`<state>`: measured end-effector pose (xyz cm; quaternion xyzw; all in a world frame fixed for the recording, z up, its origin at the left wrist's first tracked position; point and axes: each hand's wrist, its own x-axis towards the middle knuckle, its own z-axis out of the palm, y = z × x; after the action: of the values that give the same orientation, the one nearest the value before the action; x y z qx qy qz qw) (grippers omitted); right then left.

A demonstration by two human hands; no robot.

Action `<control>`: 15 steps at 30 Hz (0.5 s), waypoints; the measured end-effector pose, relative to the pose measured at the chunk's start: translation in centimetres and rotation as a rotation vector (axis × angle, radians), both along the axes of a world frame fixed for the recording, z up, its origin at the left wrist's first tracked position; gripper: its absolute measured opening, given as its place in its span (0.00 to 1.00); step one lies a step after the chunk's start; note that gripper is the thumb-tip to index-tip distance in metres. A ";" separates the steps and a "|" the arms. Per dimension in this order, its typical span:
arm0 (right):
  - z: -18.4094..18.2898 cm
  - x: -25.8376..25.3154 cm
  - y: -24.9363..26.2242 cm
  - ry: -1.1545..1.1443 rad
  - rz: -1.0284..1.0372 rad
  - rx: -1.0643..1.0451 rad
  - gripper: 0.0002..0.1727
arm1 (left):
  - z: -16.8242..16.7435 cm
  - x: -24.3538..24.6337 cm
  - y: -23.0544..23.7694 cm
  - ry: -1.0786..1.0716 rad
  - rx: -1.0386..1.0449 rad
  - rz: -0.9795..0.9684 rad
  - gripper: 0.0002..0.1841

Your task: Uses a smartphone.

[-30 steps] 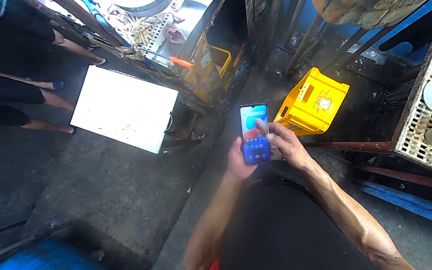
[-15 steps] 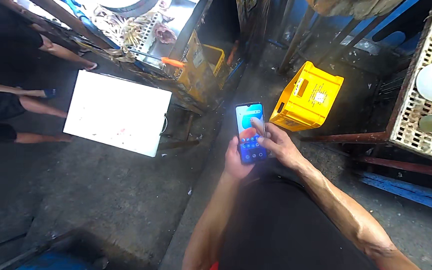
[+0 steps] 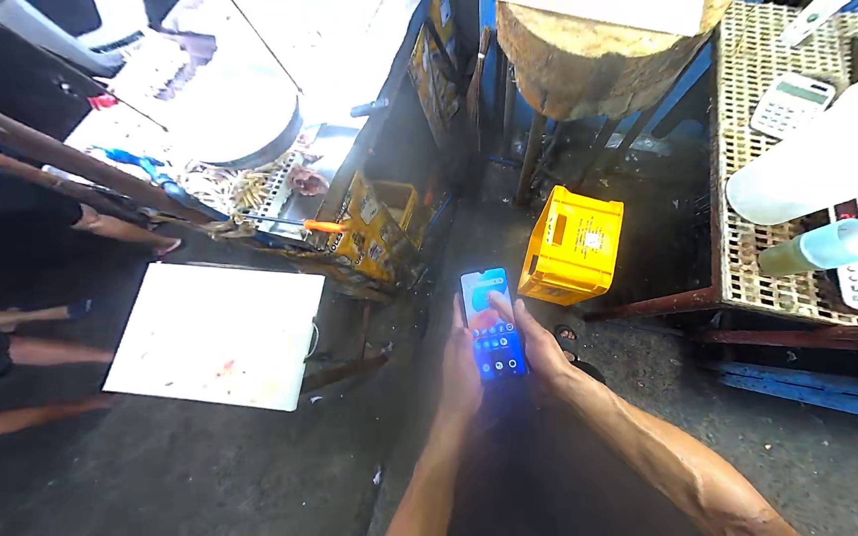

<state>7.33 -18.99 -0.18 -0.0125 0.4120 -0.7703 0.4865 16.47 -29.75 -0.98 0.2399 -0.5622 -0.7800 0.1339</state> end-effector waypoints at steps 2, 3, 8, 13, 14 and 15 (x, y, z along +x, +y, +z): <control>0.0 -0.4 0.2 -0.083 0.009 -0.043 0.39 | 0.4 -0.5 -0.2 -0.013 -0.131 -0.065 0.49; 0.0 -0.7 0.3 -0.111 0.018 -0.054 0.39 | 1.0 -0.6 -0.4 -0.032 -0.157 -0.121 0.52; -0.3 -1.8 2.0 -0.285 -0.008 -0.187 0.40 | 3.4 0.5 -0.7 -0.136 -0.082 -0.378 0.58; -0.6 -3.1 4.3 -0.329 0.044 -0.376 0.37 | 4.1 3.9 -1.8 -0.387 -0.294 -0.537 0.39; -0.7 -3.3 4.9 -0.329 0.070 -0.398 0.37 | 4.0 4.5 -2.1 -0.437 -0.308 -0.576 0.38; -0.9 -3.5 5.5 -0.319 0.092 -0.415 0.37 | 3.7 5.0 -2.4 -0.477 -0.311 -0.609 0.37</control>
<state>3.82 -13.53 -1.08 -0.0089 0.1624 -0.8075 0.5669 21.46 -32.14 2.72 0.2136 -0.7337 -0.6123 -0.2026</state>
